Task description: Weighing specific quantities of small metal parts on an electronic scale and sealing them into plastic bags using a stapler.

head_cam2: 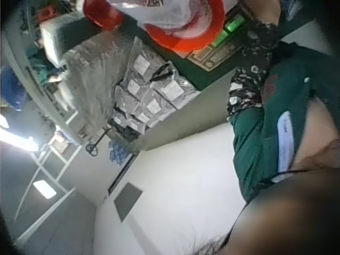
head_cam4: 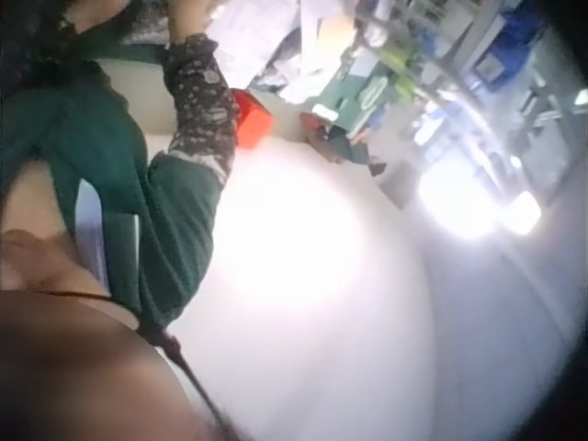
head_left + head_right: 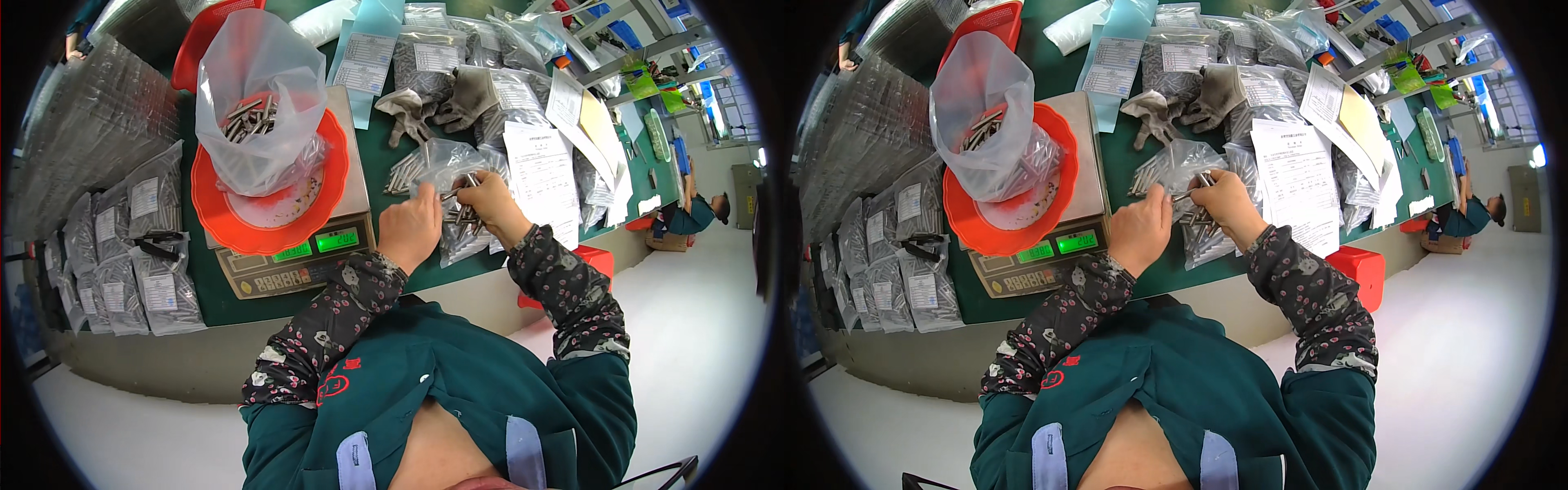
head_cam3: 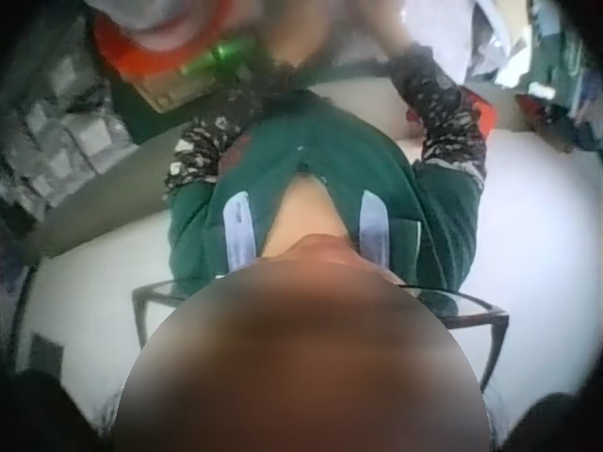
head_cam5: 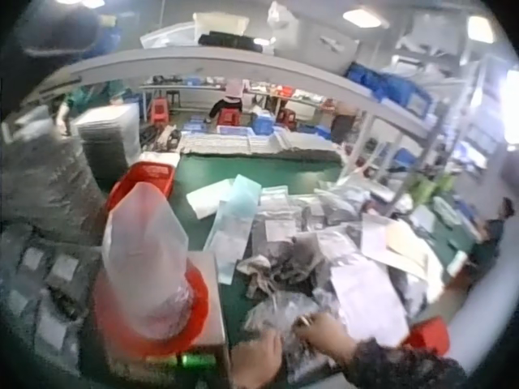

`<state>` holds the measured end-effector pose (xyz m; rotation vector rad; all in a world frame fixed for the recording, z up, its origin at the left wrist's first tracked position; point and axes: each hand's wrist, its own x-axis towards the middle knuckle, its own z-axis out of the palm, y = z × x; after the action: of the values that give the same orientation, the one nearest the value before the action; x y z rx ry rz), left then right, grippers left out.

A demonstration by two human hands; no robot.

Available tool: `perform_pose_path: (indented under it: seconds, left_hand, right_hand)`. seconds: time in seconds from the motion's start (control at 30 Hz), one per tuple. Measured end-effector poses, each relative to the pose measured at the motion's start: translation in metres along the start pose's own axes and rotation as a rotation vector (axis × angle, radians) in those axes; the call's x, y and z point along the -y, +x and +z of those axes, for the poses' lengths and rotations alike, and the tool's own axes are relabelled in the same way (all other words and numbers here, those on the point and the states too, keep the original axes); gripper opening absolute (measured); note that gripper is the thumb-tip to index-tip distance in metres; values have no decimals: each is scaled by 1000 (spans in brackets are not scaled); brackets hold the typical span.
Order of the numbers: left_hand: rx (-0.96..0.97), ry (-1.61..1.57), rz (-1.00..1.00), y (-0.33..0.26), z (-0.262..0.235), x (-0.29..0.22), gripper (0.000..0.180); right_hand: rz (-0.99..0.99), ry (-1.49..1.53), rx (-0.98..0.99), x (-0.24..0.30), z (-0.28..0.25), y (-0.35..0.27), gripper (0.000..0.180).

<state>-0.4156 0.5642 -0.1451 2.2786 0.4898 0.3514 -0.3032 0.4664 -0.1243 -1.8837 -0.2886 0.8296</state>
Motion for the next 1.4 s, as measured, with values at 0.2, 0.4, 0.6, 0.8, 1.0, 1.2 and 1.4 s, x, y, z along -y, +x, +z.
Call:
perform_pose_path:
  seconds: [0.2,0.4,0.6,0.8,1.0,1.2,1.4]
  left_hand:
    - [161,-47,-94,-11,16,0,19]
    - [175,-307,-206,-7,20,1,22]
    - [104,-549,-227,3,19,5,22]
    - [74,-547,-254,7,23,-3,21]
    - [82,-815,-327,12,9,-4,15]
    - [100,-943,-408,16,-11,-5,13]
    - [139,-895,-429,12,-22,7,13]
  right_hand:
    - [235,308,-82,19,1,9,14]
    - [178,455,-220,28,20,9,11]
    - [-54,595,-507,6,33,18,8]
    - [-123,646,-635,12,46,22,9]
    - [-118,349,-387,24,49,7,17]
    - [-160,-86,1,32,29,4,35]
    - [-409,-604,198,39,5,5,43]
